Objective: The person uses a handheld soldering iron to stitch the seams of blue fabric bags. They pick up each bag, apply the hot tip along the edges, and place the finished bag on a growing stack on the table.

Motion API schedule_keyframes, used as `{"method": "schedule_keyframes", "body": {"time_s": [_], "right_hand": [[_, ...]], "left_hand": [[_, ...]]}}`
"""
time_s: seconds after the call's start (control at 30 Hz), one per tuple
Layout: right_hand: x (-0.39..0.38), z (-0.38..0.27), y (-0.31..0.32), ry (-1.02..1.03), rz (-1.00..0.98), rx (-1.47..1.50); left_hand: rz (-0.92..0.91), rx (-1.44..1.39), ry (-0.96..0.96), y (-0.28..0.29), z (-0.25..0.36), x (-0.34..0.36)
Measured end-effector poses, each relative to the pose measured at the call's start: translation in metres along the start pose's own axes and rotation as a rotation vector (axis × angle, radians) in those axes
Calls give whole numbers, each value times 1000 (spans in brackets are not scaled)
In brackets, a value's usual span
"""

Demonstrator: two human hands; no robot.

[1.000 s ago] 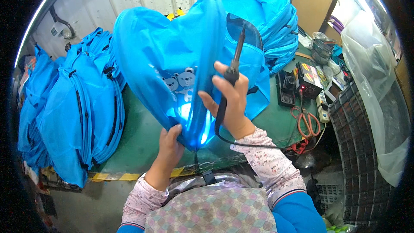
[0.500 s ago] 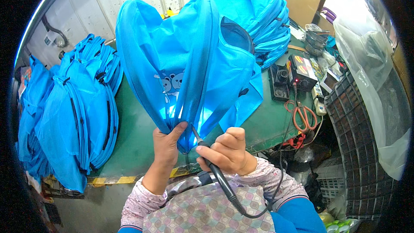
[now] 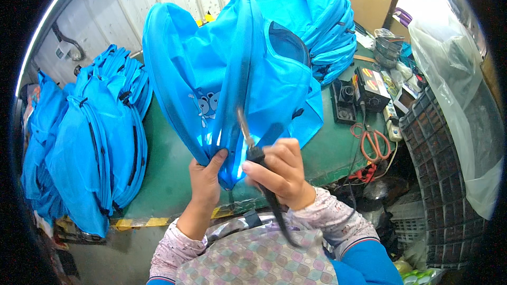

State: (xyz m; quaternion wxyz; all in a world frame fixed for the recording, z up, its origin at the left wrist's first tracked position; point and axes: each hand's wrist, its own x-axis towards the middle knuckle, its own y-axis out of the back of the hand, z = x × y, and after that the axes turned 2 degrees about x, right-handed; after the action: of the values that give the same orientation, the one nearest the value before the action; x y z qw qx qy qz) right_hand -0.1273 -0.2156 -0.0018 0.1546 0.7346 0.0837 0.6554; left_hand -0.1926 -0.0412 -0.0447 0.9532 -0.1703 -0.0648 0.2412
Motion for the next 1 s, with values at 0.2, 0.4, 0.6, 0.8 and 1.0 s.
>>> {"method": "schedule_keyframes", "body": {"time_s": [0.2,0.4,0.6,0.8,1.0], "right_hand": [[-3,56,-41,-43,47,-99],[-8,58,-40,-36,15,6],[-1,8,-12,-112,109,-103],[-2,-9,-8,-19,-2,82],[5,-12,-20,56,-67,13]], "left_hand": [[130,116,-451,6,-9,-17],[-110,139,-238,17,-18,-6],[8,-86,-111,-2,-20,-1],[45,-100,-156,-1,-14,2],[20,-102,-159,1,-9,0]]}}
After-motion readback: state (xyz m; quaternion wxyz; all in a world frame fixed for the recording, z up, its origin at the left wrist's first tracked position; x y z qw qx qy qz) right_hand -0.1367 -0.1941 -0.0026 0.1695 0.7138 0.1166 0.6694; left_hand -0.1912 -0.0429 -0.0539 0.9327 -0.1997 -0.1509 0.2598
